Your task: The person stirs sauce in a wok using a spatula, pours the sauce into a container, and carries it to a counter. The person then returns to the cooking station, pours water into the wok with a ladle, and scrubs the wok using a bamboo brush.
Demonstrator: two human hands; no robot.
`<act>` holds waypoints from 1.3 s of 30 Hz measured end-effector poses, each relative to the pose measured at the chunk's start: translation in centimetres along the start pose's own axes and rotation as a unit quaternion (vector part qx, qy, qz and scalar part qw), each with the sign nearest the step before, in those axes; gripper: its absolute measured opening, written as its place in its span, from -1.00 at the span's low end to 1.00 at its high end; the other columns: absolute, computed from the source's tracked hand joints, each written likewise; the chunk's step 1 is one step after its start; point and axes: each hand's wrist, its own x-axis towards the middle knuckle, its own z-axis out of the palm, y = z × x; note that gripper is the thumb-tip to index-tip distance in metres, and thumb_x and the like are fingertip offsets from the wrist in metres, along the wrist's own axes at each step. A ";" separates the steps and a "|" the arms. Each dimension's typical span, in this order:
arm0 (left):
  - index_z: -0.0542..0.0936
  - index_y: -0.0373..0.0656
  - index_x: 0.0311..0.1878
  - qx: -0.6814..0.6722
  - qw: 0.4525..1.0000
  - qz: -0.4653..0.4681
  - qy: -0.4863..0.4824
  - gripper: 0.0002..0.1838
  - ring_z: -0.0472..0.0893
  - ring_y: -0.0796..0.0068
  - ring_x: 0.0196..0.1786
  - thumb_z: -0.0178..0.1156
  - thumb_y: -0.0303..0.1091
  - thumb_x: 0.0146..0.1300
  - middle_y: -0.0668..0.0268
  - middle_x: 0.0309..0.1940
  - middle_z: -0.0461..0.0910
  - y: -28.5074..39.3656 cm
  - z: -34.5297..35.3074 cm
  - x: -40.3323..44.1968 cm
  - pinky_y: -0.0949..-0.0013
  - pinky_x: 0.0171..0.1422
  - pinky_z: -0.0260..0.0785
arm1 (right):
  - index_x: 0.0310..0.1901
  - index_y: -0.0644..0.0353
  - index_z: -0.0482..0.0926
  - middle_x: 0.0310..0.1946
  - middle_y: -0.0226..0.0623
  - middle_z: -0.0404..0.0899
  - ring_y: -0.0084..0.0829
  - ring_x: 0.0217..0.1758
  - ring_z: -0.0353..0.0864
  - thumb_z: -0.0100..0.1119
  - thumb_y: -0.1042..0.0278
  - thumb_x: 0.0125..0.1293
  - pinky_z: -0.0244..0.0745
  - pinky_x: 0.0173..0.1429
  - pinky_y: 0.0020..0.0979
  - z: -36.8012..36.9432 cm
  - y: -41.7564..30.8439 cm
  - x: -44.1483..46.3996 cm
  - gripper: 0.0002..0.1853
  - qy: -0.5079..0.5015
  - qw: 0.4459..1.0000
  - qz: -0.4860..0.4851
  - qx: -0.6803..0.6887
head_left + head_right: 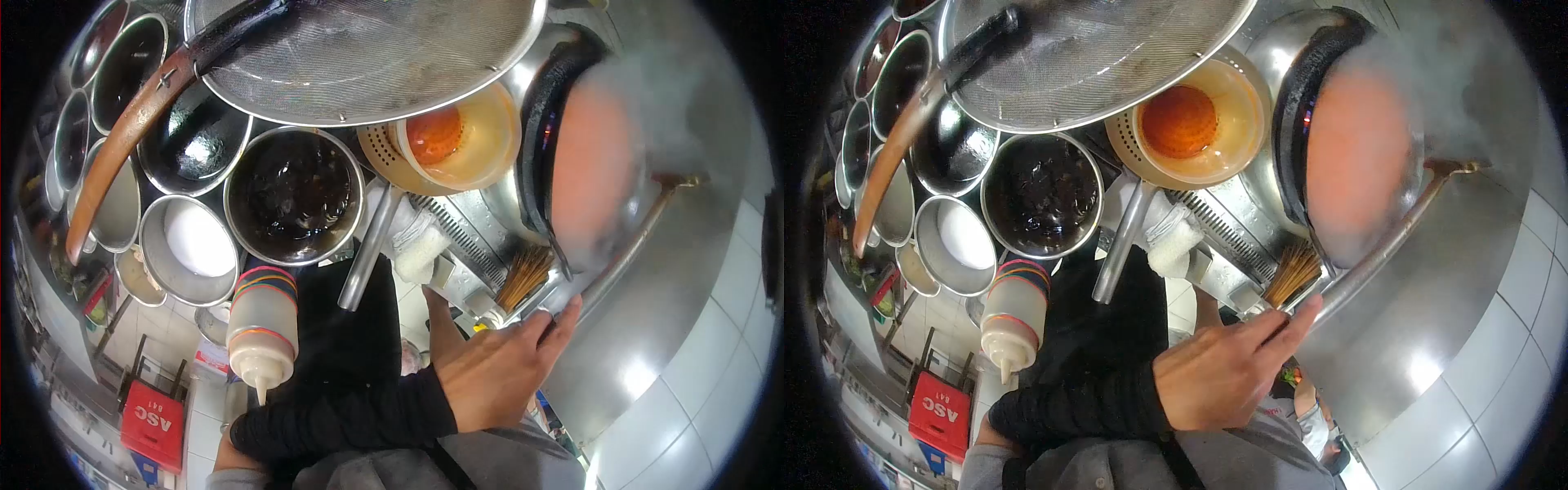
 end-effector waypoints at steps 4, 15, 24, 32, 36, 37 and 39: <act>0.15 -0.40 0.57 -0.035 0.999 -0.024 0.010 -0.08 0.68 -0.06 -0.26 0.31 -0.60 0.12 -0.02 -0.11 0.54 1.9 -0.4 0.1 0.11 -0.18 0.58 | -0.02 0.18 0.67 -0.11 -0.17 0.71 -0.21 -0.13 0.72 0.11 0.46 0.43 0.63 0.00 -0.23 0.8 -1.3 -1.0 -0.81 -0.009 1.000 -0.030 -0.001; 0.40 -0.32 0.48 0.094 0.987 0.021 0.132 -0.32 0.71 0.45 -0.20 0.21 -0.66 0.25 0.13 -0.19 0.75 9.2 1.4 -1.7 0.40 0.03 0.53 | 0.26 0.31 0.45 0.15 0.10 0.50 0.18 0.30 0.41 0.15 0.46 0.34 0.40 0.29 0.16 -4.3 -3.1 -13.6 -0.55 0.475 0.740 -0.394 -0.268; 0.32 -0.32 0.54 -0.049 0.981 -0.139 0.123 -0.34 0.42 0.74 -0.52 0.08 -0.70 0.34 0.28 -0.06 0.66 15.0 5.0 -2.5 0.63 -0.51 0.28 | -0.41 0.39 0.61 -0.47 0.19 0.64 0.23 -0.33 0.70 0.34 0.17 0.26 0.58 -0.17 0.03 -8.3 3.1 -2.1 -0.64 0.423 0.885 -0.172 -0.087; 0.38 -0.35 0.49 -0.191 0.947 -0.171 0.193 -0.38 0.47 0.69 -0.49 0.17 -0.64 0.34 0.17 -0.03 0.71 21.3 2.6 -4.5 0.57 -0.52 0.28 | -0.56 0.29 0.37 -0.73 -0.33 0.36 -0.49 -0.65 0.30 0.16 0.44 0.38 0.24 -0.53 -0.23 -11.7 -4.6 -12.4 -0.66 0.346 0.891 -0.265 0.126; 0.43 -0.33 0.46 -0.109 0.948 -0.133 0.267 -0.37 0.49 0.73 -0.44 0.17 -0.64 0.27 0.11 0.00 0.74 25.7 -3.9 -5.8 0.61 -0.45 0.31 | -0.40 0.21 0.37 -0.78 -0.41 0.33 -0.56 -0.84 0.31 0.12 0.43 0.49 0.23 -0.76 -0.45 -13.1 -19.2 -20.6 -0.75 0.134 0.904 -0.328 0.237; 0.43 -0.33 0.46 -0.083 0.948 -0.120 0.283 -0.36 0.48 0.74 -0.44 0.17 -0.62 0.26 0.10 0.00 0.74 26.8 -6.1 -6.0 0.62 -0.43 0.31 | -0.31 0.23 0.38 -0.73 -0.42 0.35 -0.59 -0.81 0.34 0.14 0.49 0.47 0.24 -0.74 -0.47 -13.3 -21.9 -20.9 -0.82 0.103 0.897 -0.396 0.168; 0.43 -0.38 0.44 -0.038 0.946 -0.096 0.306 -0.33 0.46 0.70 -0.50 0.24 -0.45 0.23 0.08 -0.03 0.74 28.1 -11.2 -6.4 0.60 -0.48 0.26 | -0.15 0.25 0.43 -0.57 -0.41 0.43 -0.62 -0.78 0.37 0.14 0.54 0.47 0.25 -0.73 -0.49 -10.7 -30.5 -25.7 -0.92 0.093 0.882 -0.446 0.120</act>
